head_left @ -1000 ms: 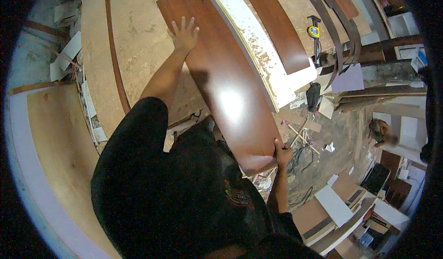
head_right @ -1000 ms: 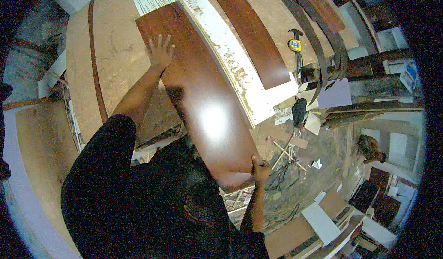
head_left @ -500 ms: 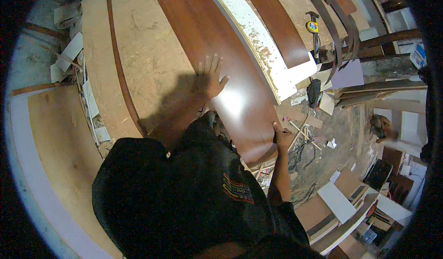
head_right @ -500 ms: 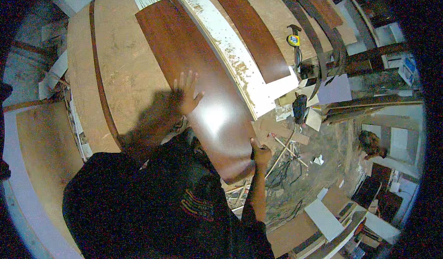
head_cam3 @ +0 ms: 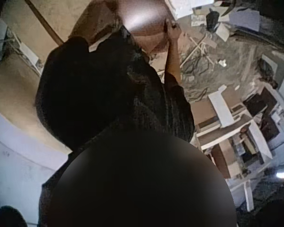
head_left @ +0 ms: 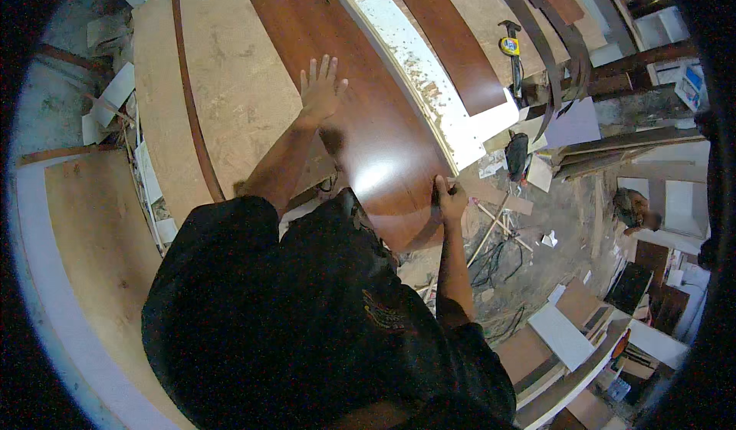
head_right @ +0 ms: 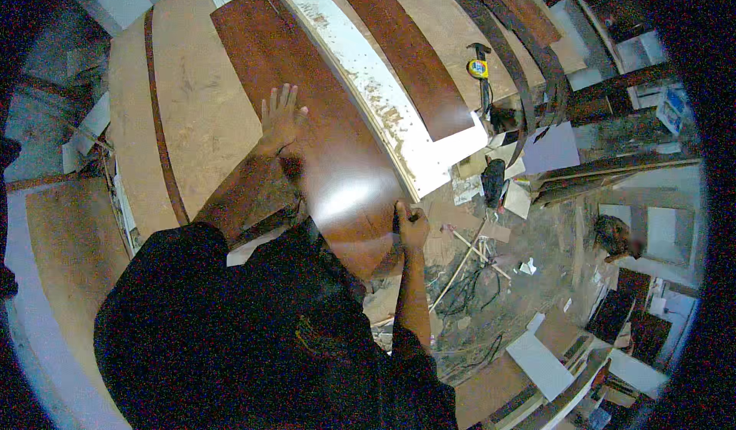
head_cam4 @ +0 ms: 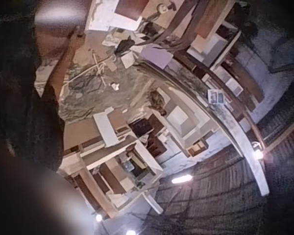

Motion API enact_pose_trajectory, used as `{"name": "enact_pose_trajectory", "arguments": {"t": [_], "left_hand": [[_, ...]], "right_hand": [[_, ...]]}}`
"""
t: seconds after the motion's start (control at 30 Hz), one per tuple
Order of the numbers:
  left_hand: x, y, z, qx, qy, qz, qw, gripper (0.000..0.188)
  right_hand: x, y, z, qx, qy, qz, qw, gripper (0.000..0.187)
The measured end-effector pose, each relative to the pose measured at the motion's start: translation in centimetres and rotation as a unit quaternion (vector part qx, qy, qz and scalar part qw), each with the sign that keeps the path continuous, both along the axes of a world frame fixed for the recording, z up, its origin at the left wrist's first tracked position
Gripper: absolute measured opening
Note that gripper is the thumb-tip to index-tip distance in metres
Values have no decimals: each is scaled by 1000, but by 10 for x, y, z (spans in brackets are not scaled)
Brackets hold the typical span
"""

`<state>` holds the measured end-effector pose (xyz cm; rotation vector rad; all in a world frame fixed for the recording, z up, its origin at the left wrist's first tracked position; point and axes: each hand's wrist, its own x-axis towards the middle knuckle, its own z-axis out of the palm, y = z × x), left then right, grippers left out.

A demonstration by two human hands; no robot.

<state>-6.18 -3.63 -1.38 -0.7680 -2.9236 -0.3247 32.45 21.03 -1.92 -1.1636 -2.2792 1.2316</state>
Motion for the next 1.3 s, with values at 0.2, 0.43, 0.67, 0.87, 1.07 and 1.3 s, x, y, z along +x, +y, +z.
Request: {"name": "enact_pose_trajectory", "arguments": {"t": [0.2,0.43,0.67,0.87,1.07,1.3], "left_hand": [[-41,6,-1,-41,-30,20,999,72],[-35,18,11,-6,-83,18,996,78],[108,9,14,-55,-81,-100,990,83],[156,4,13,49,-56,-92,993,85],[92,11,-5,-22,5,-39,999,77],[17,9,-16,-29,75,-23,996,73]], "right_hand": [[100,24,-71,-173,-16,-9,985,51],[100,22,-30,-17,7,-30,999,63],[81,16,-2,54,-130,-80,987,79],[59,18,6,30,-184,-82,979,83],[-14,-3,43,57,-181,-87,978,89],[-36,-4,20,37,-135,-85,987,90]]}}
